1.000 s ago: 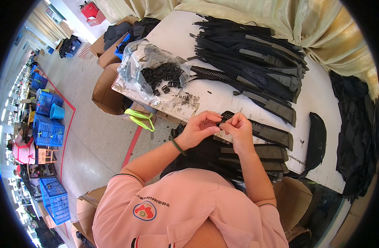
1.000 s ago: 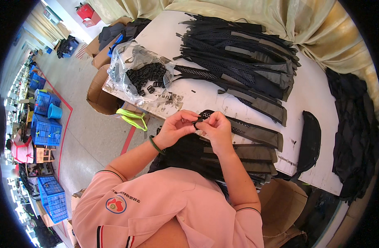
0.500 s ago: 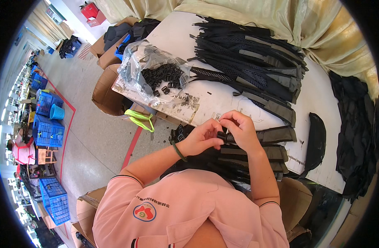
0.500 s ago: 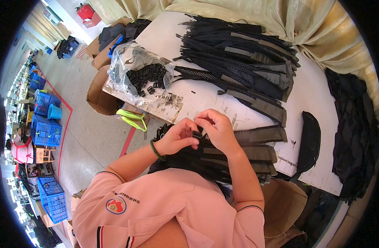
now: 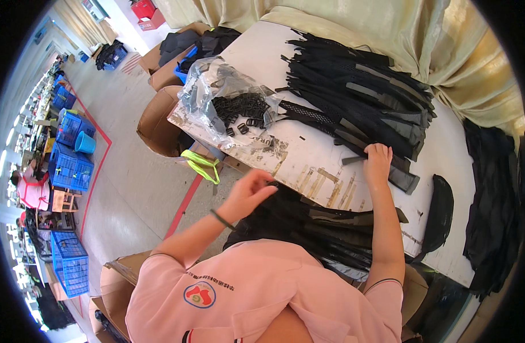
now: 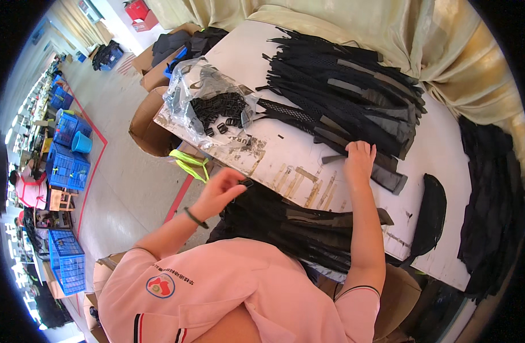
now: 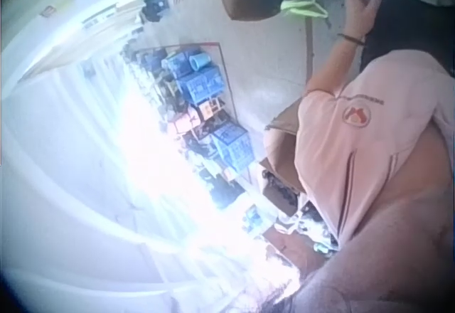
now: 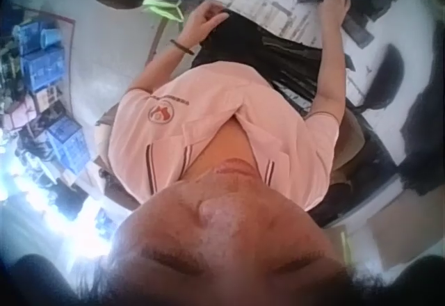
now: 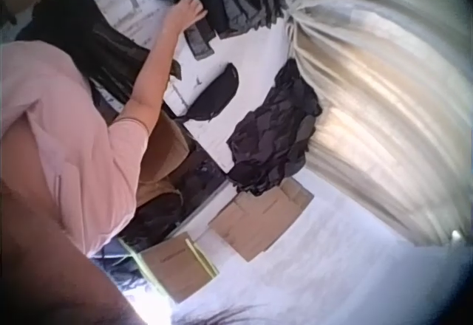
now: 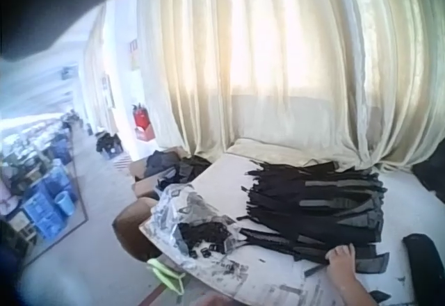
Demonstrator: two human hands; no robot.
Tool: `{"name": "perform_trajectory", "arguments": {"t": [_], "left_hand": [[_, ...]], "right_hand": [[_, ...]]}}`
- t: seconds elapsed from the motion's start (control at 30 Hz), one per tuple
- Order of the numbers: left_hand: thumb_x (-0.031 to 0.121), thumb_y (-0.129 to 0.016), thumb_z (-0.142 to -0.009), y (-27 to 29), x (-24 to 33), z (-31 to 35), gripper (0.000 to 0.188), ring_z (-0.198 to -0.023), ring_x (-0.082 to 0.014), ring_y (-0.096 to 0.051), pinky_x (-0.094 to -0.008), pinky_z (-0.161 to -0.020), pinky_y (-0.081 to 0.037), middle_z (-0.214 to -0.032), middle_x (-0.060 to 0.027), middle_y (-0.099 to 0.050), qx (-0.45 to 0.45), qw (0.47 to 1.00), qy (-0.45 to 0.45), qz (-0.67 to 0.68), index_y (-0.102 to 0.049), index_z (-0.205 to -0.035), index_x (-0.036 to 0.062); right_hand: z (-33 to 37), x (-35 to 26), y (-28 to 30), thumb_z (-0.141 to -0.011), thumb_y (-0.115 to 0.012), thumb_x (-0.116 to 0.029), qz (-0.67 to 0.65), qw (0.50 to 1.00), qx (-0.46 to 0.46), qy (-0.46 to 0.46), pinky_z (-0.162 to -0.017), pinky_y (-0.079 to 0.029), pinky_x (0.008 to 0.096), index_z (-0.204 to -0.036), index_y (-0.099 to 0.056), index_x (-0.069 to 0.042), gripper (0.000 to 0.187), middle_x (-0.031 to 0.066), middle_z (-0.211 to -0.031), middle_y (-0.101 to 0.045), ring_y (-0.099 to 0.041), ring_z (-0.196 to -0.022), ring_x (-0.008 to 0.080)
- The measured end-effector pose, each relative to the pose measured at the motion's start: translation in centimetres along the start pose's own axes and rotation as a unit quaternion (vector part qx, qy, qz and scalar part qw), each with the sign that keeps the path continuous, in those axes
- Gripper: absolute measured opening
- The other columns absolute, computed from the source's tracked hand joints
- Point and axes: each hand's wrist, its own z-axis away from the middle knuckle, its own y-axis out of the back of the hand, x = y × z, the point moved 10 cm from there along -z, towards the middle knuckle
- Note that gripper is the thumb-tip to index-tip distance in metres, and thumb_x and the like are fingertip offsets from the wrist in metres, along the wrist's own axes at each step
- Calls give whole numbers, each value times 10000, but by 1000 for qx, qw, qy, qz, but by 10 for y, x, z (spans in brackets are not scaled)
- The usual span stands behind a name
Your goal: Assembling small plastic components onto textile straps for garment manufacturing.
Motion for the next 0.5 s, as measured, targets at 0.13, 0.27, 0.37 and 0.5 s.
{"name": "perform_trajectory", "arguments": {"t": [0.13,0.27,0.37,0.5], "left_hand": [[241,-572,-908,-91,-14,-26,297,-664,-92,-550,-233,-627,-468,-967,-37,-600,-191,898,207,339,-525,-1151,78],[215,-533,-928,-140,-8,-66,364,-702,-108,-558,-276,-708,-470,-1111,-56,-587,-201,747,241,587,-448,-1266,111],[189,-511,-936,-138,-1,-95,337,-726,-117,-554,-286,-742,-461,-1078,-50,-589,-210,711,161,651,-451,-1263,131],[102,-551,-904,-119,1,-97,281,-743,-127,-554,-268,-713,-472,-957,-42,-578,-201,709,133,663,-497,-1180,117]], "right_hand": [[11,-29,38,-673,-718,-115,-146,986,-71,-26,-902,-405,408,-896,-533,-60,294,109,-890,-615,-556,-868,308],[28,-68,88,-746,-716,-153,-377,916,-132,27,-691,-456,315,-904,-542,-30,265,123,-774,-634,-581,-704,291],[40,-51,92,-833,-631,-104,-432,887,-161,-3,-619,-418,241,-866,-563,-1,127,32,-697,-570,-482,-651,91],[55,-15,85,-845,-615,-141,-413,884,-215,-48,-614,-421,248,-835,-588,12,156,37,-678,-569,-485,-642,94]]}}
